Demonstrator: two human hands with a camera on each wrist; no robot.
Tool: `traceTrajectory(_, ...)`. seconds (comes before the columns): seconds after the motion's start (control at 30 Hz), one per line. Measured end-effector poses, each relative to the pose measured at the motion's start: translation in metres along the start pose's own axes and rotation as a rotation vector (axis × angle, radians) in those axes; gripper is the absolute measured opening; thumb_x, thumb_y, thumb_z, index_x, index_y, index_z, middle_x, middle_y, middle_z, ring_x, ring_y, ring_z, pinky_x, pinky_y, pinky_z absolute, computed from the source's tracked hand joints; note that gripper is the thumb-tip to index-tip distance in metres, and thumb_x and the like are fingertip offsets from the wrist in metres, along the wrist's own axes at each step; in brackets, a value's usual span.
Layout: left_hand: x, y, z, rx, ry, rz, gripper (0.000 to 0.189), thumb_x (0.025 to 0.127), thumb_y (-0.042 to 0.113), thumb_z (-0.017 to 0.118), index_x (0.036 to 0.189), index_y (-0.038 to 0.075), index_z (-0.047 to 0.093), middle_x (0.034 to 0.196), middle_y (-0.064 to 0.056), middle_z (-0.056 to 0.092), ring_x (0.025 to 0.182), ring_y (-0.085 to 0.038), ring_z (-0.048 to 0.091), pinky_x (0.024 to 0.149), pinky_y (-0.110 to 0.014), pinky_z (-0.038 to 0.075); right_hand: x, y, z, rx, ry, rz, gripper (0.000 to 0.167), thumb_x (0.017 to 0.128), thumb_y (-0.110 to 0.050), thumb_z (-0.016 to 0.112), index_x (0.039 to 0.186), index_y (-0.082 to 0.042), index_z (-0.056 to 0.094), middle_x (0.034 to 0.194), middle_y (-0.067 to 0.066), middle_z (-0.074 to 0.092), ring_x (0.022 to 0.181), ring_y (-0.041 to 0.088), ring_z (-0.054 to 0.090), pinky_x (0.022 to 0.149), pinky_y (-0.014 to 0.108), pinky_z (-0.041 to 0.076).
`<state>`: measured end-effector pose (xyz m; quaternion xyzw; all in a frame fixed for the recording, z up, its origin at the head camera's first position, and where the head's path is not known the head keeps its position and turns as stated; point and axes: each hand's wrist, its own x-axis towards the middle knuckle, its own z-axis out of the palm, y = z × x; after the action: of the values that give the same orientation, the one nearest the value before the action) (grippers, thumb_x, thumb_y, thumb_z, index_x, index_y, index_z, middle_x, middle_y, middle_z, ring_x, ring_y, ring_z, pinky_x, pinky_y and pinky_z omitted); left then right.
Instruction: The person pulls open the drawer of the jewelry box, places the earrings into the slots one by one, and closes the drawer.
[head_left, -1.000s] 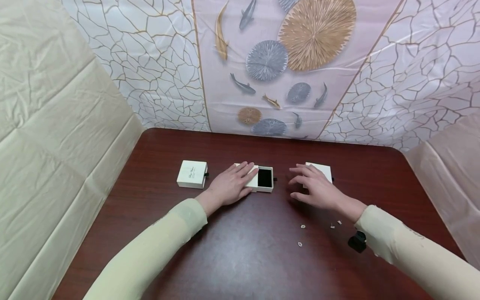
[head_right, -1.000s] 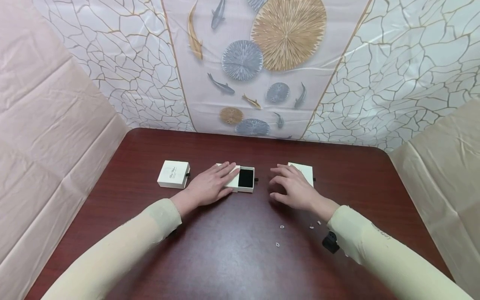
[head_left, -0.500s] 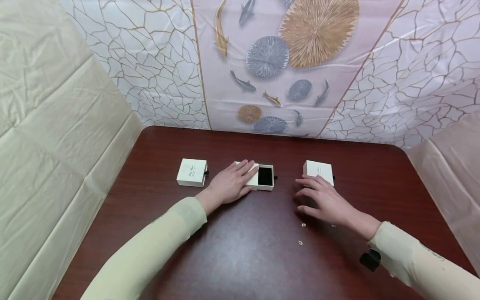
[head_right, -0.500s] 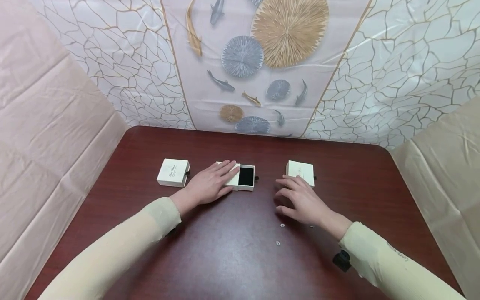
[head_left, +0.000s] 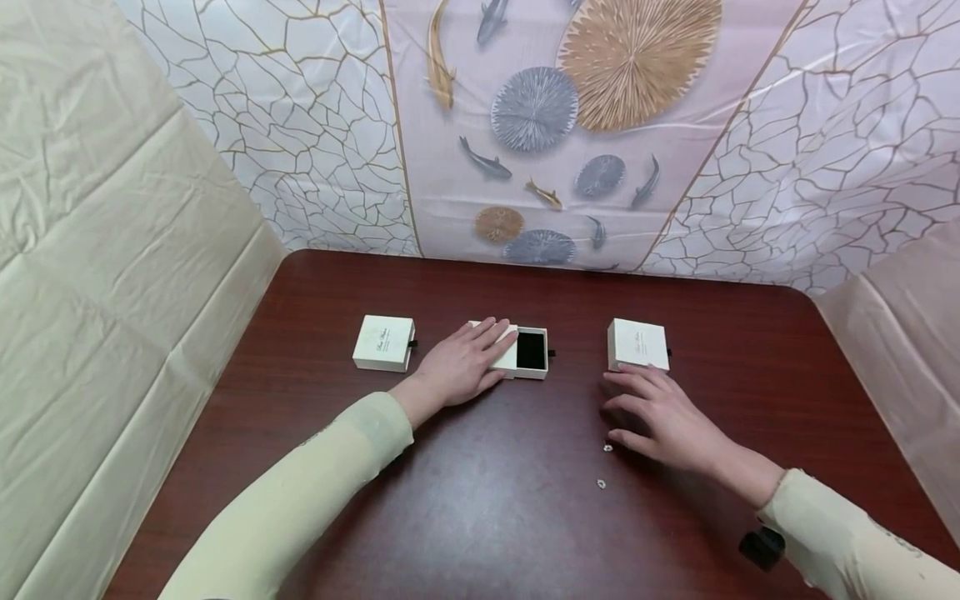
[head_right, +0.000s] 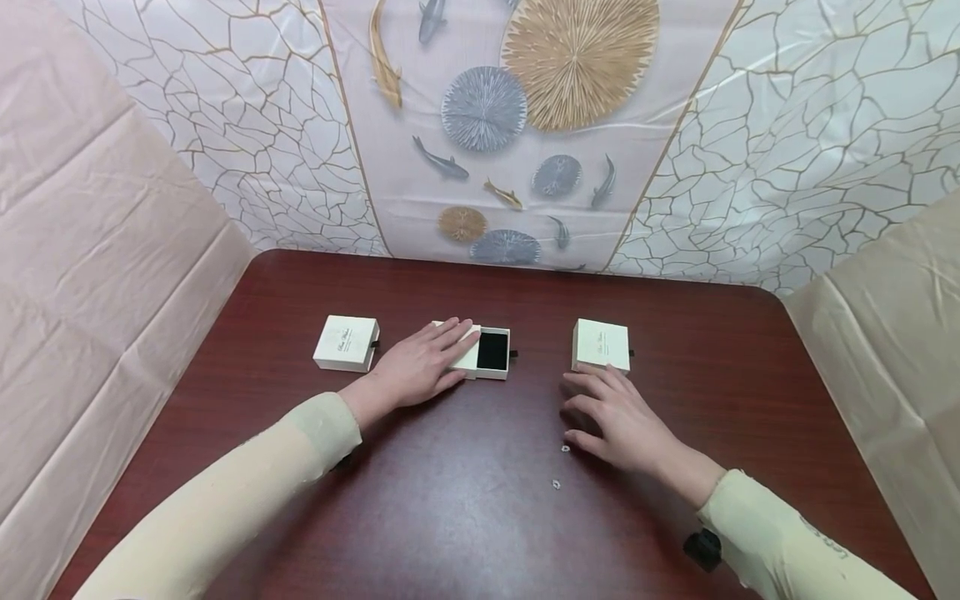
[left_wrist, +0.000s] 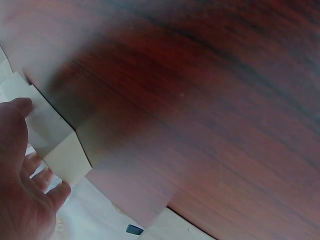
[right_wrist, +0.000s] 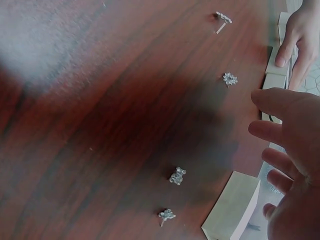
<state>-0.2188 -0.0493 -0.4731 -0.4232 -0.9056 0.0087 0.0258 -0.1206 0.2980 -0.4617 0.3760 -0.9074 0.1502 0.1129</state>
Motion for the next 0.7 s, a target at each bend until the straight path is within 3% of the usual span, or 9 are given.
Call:
traceTrajectory(0.23, 0.0, 0.0, 0.001, -0.01, 0.001, -0.004, 0.068, 0.112, 0.044, 0.053, 0.168, 0.011, 0.034, 0.173, -0.014, 0.034, 0.159, -0.031, 0.033, 0.128, -0.048, 0.031, -0.006, -0.012, 0.0, 0.013, -0.021, 0.035, 0.036, 0.079, -0.021, 0.093, 0.11, -0.012, 0.08, 0.142, 0.019, 0.064, 0.139, 0.043, 0.051, 0.116, 0.07, 0.035)
traceTrajectory(0.7, 0.0, 0.0, 0.001, -0.016, -0.001, -0.007, 0.068, 0.112, 0.044, 0.052, 0.169, 0.011, 0.034, 0.173, -0.013, 0.033, 0.16, -0.031, 0.033, 0.128, -0.047, 0.032, -0.016, -0.019, 0.004, -0.003, -0.02, 0.063, 0.027, 0.081, -0.023, 0.091, 0.101, -0.011, 0.079, 0.138, 0.018, 0.067, 0.137, 0.043, 0.054, 0.122, 0.064, 0.031)
